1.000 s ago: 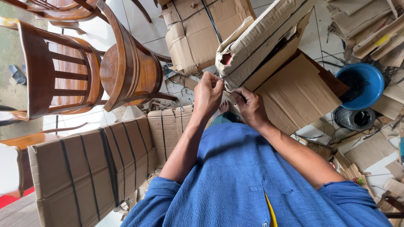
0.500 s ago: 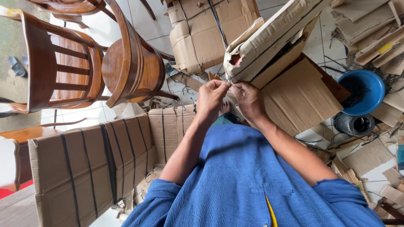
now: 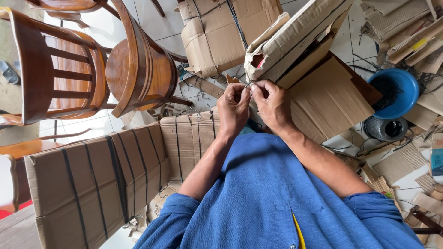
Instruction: The person wraps wooden chair components in corrugated cardboard, securing the bundles with plastic straps by hand.
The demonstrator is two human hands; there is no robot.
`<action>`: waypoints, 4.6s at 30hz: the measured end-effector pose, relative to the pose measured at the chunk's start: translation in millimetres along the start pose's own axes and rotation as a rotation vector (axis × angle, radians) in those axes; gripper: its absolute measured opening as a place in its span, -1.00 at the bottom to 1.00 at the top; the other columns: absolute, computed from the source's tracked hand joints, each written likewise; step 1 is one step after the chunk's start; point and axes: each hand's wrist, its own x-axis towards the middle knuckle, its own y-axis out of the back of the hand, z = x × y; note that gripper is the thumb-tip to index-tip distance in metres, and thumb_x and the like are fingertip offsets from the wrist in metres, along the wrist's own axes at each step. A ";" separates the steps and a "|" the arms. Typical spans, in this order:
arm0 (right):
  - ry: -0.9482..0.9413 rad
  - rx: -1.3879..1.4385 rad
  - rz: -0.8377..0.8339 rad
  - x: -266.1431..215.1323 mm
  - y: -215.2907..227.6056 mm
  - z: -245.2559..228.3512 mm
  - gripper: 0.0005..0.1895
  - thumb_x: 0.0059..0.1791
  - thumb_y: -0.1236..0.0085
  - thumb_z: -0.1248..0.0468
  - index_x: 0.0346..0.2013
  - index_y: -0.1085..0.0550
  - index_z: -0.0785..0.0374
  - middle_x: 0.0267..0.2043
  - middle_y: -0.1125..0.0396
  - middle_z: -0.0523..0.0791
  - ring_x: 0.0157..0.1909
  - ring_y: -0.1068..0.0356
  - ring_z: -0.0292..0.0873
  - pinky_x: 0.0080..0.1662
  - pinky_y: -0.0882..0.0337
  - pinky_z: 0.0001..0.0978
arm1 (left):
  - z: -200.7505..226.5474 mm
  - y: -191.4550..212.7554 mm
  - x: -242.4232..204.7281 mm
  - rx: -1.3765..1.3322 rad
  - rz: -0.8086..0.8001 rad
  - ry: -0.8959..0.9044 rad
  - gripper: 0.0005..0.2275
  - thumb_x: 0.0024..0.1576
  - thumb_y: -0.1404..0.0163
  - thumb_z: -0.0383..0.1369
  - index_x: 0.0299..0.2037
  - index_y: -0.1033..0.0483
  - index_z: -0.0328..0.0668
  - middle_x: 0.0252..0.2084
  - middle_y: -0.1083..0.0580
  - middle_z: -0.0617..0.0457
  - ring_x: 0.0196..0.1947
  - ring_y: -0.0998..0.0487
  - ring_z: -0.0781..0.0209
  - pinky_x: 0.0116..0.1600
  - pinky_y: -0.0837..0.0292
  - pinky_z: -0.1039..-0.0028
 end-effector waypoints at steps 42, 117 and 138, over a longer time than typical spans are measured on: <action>-0.689 1.256 -0.138 2.3 -7.9 9.7 -0.88 0.17 0.04 0.24 -0.19 -0.41 0.19 -0.51 -0.05 -0.33 -0.64 -0.05 -0.52 -0.55 -0.07 -0.76 | -2.2 20.2 5.7 -0.698 -0.287 0.160 -0.91 0.23 -0.10 -0.50 -0.11 -0.58 -0.30 -0.57 -0.30 0.24 -0.55 -0.27 0.58 -0.44 -0.14 0.76; -0.111 0.279 0.271 114.0 71.4 174.0 -0.64 0.08 0.25 0.41 0.16 -0.32 0.29 -0.02 -0.42 0.00 0.02 -0.43 -0.05 -0.02 -0.48 -0.26 | -157.4 -60.0 48.9 -0.228 -0.295 0.767 -0.83 -0.13 -0.15 -0.66 -0.37 -0.50 -0.35 -0.36 -0.58 -0.09 -0.35 -0.56 0.14 -0.28 -0.56 0.35; -0.221 0.204 0.155 72.5 59.6 170.9 -0.21 -0.14 0.33 0.67 0.41 -0.12 0.32 0.28 -0.32 0.09 0.29 -0.34 -0.02 0.29 -0.33 -0.51 | -150.6 -29.3 -21.8 0.523 -0.728 -0.114 -0.84 0.15 -0.13 -0.45 -0.11 -0.67 -0.27 0.18 -0.44 -0.32 0.15 -0.49 -0.18 0.16 -0.57 0.07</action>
